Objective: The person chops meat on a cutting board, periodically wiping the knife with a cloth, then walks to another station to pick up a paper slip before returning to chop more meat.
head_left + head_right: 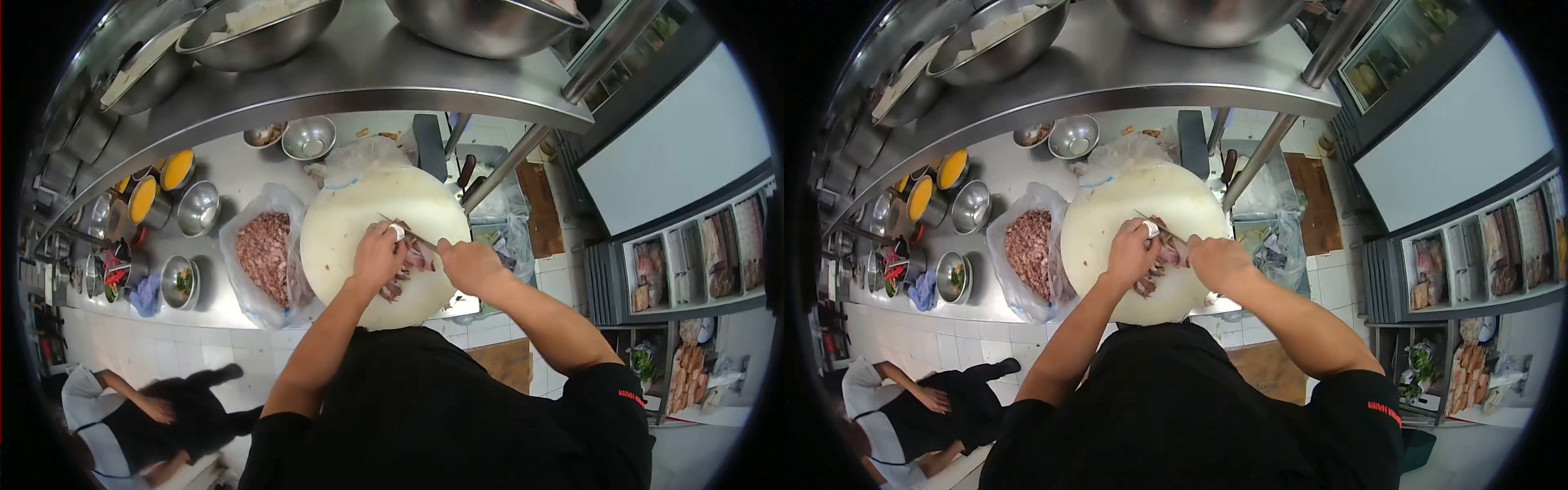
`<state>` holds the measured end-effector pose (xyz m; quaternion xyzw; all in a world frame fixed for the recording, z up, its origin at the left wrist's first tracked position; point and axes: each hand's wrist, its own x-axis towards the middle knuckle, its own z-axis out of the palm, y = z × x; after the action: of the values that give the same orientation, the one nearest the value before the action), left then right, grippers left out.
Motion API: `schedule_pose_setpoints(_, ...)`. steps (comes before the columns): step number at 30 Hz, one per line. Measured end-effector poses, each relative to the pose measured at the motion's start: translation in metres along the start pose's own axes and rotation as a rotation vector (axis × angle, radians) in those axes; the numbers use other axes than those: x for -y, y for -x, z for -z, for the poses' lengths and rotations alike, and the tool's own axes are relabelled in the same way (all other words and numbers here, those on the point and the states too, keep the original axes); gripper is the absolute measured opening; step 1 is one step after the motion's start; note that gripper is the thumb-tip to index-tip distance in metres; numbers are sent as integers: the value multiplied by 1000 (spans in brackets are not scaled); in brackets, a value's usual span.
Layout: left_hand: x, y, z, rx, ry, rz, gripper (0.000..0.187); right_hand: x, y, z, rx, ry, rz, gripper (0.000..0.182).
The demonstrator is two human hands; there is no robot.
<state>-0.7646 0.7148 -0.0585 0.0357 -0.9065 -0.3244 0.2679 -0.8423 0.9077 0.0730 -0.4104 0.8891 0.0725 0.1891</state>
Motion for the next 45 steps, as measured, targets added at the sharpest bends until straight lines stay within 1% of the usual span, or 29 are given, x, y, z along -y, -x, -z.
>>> schedule_pose_setpoints(2,-3,6,1,27,-9,-2,13,-17,-4,8,24,-32,64,22)
schedule_pose_setpoints(4,-5,1,7,12,27,62,11,-8,4,36,36,-11,65,23)
schedule_pose_setpoints(6,-6,3,10,-16,-11,82,12,8,20,46,25,29,38,25)
schedule_pose_setpoints(8,-9,7,17,-53,-47,108,14,2,5,6,19,3,36,26)
schedule_pose_setpoints(10,-8,12,27,-47,-95,128,19,-6,-2,5,-5,-11,40,26)
schedule_pose_setpoints(11,-9,22,33,-43,-99,130,19,-14,-4,5,25,-17,71,27)
schedule_pose_setpoints(13,-6,29,37,-192,-93,147,28,-12,0,30,88,29,102,27)
schedule_pose_setpoints(14,-5,35,35,-194,-98,157,28,-4,5,32,93,30,112,27)
schedule_pose_setpoints(16,-5,47,31,-224,-44,177,36,11,10,32,27,2,33,27)
schedule_pose_setpoints(18,-9,53,25,-224,-28,195,40,1,-4,15,45,-23,57,27)
schedule_pose_setpoints(20,-13,54,24,-219,45,208,44,-9,-9,14,51,-37,93,26)
schedule_pose_setpoints(21,-20,52,32,-226,14,193,45,-14,-9,22,42,-6,106,26)
schedule_pose_setpoints(22,-20,57,33,-243,-2,208,45,-7,-6,35,44,23,122,26)
schedule_pose_setpoints(23,-20,64,33,-243,25,275,47,3,3,46,59,15,87,26)
schedule_pose_setpoints(24,-20,64,32,-248,56,331,48,7,-3,37,55,22,103,26)
schedule_pose_setpoints(26,-28,64,30,-231,81,326,52,13,-18,7,101,-39,11,29)
schedule_pose_setpoints(28,-35,64,25,-184,58,152,51,2,-26,10,111,-79,34,32)
schedule_pose_setpoints(29,-37,62,24,-189,53,151,51,-8,-28,13,108,-100,56,33)
schedule_pose_setpoints(32,-39,62,21,-120,-90,81,64,-17,-11,12,62,-77,87,34)
schedule_pose_setpoints(34,-39,64,15,-87,-111,121,64,-11,12,8,14,-39,-9,31)
schedule_pose_setpoints(35,-37,63,12,-47,-133,71,61,-1,19,1,8,-42,-52,28)
schedule_pose_setpoints(36,-35,61,10,-8,-155,18,59,6,21,-10,11,-39,-48,28)
schedule_pose_setpoints(37,-32,58,9,-7,-172,-3,53,13,20,-25,29,-52,-46,28)
schedule_pose_setpoints(38,-28,56,11,-8,-174,-1,53,19,18,-34,45,-66,-44,27)
schedule_pose_setpoints(40,-24,52,21,67,67,45,48,27,25,-7,67,-84,-29,28)
schedule_pose_setpoints(41,-24,50,24,69,67,44,48,23,24,-4,58,-121,-26,27)
schedule_pose_setpoints(43,-26,50,27,-12,-48,-77,41,19,30,5,14,-147,-30,28)
schedule_pose_setpoints(44,-26,49,28,-10,-44,-73,41,19,34,12,21,-146,-32,28)
schedule_pose_setpoints(45,-30,47,32,32,75,76,38,20,40,24,27,-125,-26,29)
